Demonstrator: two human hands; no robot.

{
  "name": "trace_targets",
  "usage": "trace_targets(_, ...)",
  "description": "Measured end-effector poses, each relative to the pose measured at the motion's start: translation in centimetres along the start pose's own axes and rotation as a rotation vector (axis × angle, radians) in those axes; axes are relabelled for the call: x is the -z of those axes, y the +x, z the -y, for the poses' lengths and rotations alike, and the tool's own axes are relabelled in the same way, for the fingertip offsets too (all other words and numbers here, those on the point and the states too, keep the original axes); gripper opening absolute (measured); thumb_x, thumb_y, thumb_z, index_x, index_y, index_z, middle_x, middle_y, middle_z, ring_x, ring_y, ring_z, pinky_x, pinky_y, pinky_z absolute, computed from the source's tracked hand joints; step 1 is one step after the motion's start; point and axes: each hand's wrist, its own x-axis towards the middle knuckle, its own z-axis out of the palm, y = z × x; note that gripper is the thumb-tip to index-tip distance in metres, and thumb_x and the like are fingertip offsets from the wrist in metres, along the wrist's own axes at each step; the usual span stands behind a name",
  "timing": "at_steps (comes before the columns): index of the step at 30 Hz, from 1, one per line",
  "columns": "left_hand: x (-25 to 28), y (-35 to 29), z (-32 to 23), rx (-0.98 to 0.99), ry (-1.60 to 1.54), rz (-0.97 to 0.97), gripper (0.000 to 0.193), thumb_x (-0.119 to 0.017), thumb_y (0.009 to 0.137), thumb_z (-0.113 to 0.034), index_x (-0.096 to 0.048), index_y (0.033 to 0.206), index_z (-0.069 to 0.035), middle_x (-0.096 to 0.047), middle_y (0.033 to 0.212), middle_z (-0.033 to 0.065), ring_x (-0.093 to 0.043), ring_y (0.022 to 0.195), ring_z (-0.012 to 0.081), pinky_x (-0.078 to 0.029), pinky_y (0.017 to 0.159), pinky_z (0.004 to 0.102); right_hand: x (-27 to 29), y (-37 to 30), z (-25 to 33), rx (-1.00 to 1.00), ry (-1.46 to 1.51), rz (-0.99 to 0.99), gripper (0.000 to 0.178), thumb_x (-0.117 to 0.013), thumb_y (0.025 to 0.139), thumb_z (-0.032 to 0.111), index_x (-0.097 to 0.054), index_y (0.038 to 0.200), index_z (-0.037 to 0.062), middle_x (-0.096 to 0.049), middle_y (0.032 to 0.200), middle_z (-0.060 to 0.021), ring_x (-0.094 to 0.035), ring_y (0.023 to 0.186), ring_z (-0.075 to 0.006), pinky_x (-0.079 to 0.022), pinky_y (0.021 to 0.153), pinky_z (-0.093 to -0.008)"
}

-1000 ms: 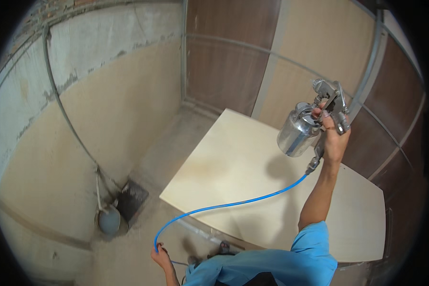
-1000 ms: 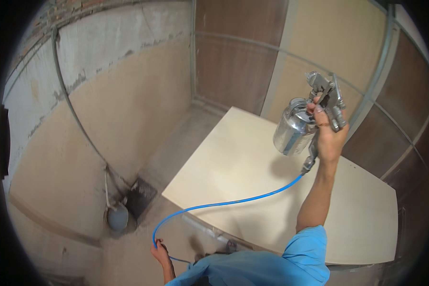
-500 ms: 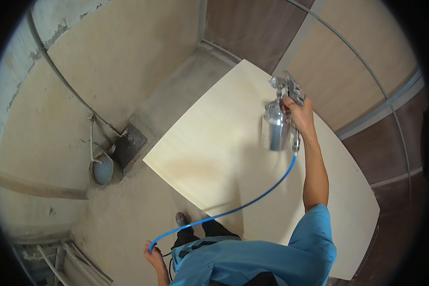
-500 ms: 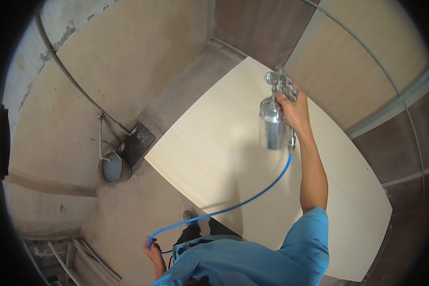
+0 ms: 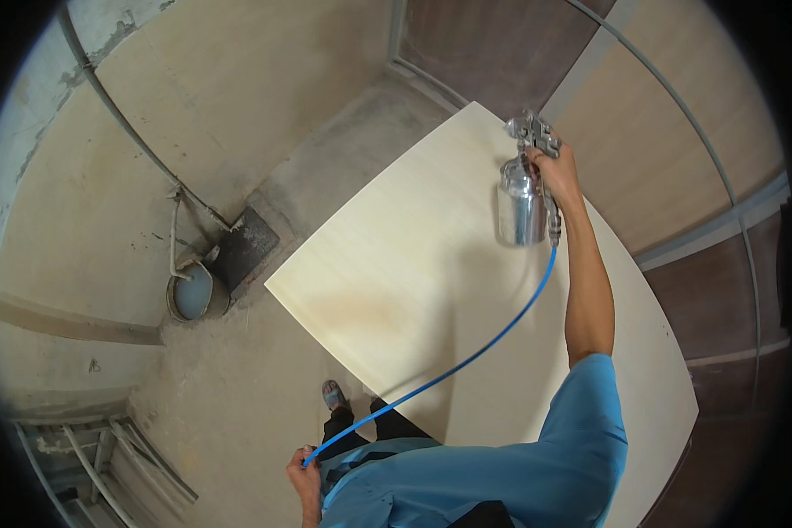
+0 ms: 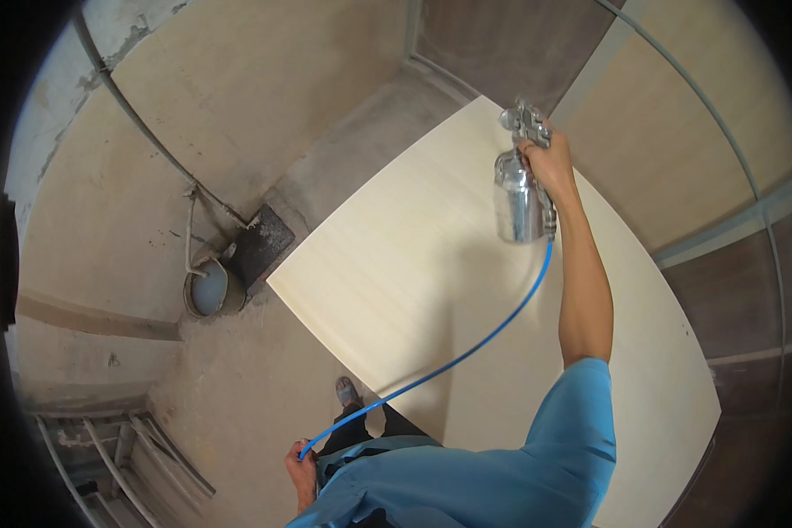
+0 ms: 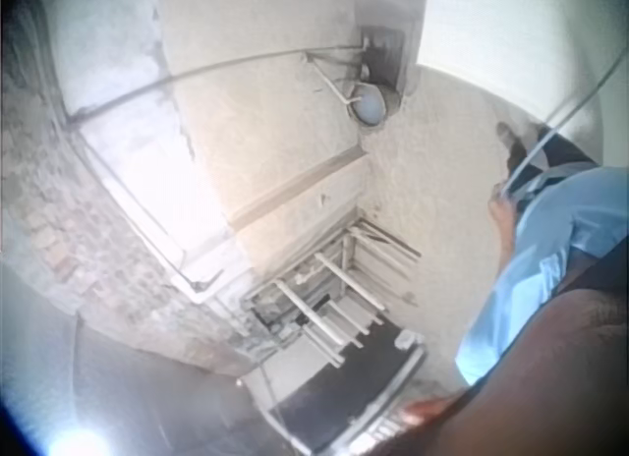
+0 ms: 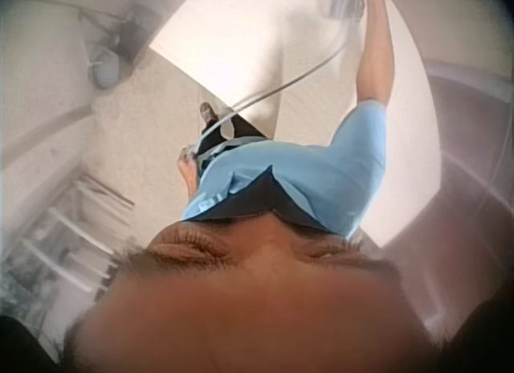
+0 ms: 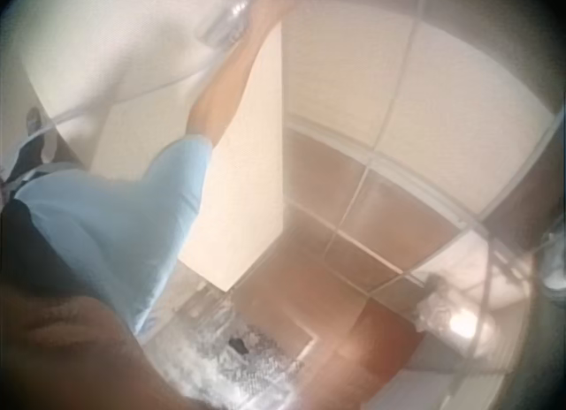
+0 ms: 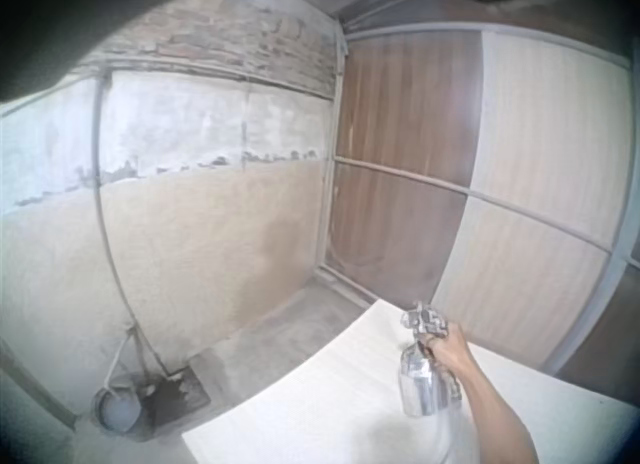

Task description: The person uses a spray gun connected to a blue hose to apply a light-colored coating to a large flat board resting on a metal stand. The person moves the spray gun in steady horizontal passes across the board's surface.

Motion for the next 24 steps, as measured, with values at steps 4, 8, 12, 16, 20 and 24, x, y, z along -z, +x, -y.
trace_targets(4,2.3,1.8,3.2,0.026,-0.013,-0.029,0.044,-0.053,0.098,-0.033,-0.066,0.078,0.004,-0.054,0.054,0.0036,-0.05,0.053,0.0104,-0.041,0.05,0.0287,-1.3,-5.8,4.5,-0.034,0.065,0.161,0.01,-0.057,0.083,0.004,-0.058,0.091,-0.001,-0.054,0.062,-0.001,-0.049,0.053,-0.0098,-0.04,0.05,-0.0282)
trace_targets(8,3.8,3.9,6.1,-0.006,0.013,-0.042,0.049,-0.052,0.098,-0.038,-0.067,0.081,0.004,-0.055,0.056,0.0052,-0.053,0.055,0.0113,-0.042,0.051,0.0292,-2.1,-11.6,8.7,-0.046,0.075,0.295,0.007,-0.061,0.084,0.005,-0.057,0.084,-0.0004,-0.056,0.065,-0.0029,-0.051,0.056,-0.0106,-0.041,0.053,-0.0269)
trace_targets(12,4.2,4.5,8.1,-0.001,0.025,-0.045,0.051,-0.051,0.098,-0.041,-0.066,0.08,0.004,-0.055,0.057,0.0042,-0.052,0.054,0.0108,-0.042,0.051,0.0278,-3.6,-16.0,10.5,-0.109,0.141,0.42,0.011,-0.065,0.083,0.008,-0.058,0.086,-0.0009,-0.057,0.068,-0.0036,-0.052,0.057,-0.0116,-0.042,0.055,-0.0267)
trace_targets(16,3.9,4.5,9.4,0.012,0.009,-0.076,0.052,-0.052,0.098,-0.042,-0.065,0.079,0.004,-0.053,0.056,0.0025,-0.051,0.053,0.0106,-0.042,0.051,0.0279,-5.5,-19.1,11.2,-0.155,0.279,0.59,0.024,-0.073,0.081,0.016,-0.06,0.091,-0.0015,-0.056,0.069,-0.0031,-0.052,0.057,-0.0118,-0.043,0.054,-0.0265)
trace_targets(20,3.6,3.2,10.4,0.033,0.031,-0.114,0.052,-0.052,0.098,-0.042,-0.065,0.079,0.004,-0.052,0.056,0.0013,-0.05,0.054,0.0102,-0.041,0.051,0.0282,-6.8,-19.7,11.4,-0.138,0.34,0.723,0.027,-0.074,0.081,0.019,-0.06,0.091,-0.0012,-0.056,0.069,-0.0032,-0.053,0.057,-0.0124,-0.044,0.053,-0.0274)
trace_targets(24,2.3,2.8,10.5,0.065,0.037,-0.117,0.047,-0.053,0.098,-0.039,-0.063,0.075,0.001,-0.051,0.055,0.0046,-0.047,0.055,0.0128,-0.04,0.052,0.0324,-6.2,-18.5,11.1,-0.123,0.26,0.741,0.022,-0.07,0.083,0.015,-0.06,0.092,-0.0011,-0.056,0.069,-0.0031,-0.053,0.057,-0.0119,-0.043,0.053,-0.0263)
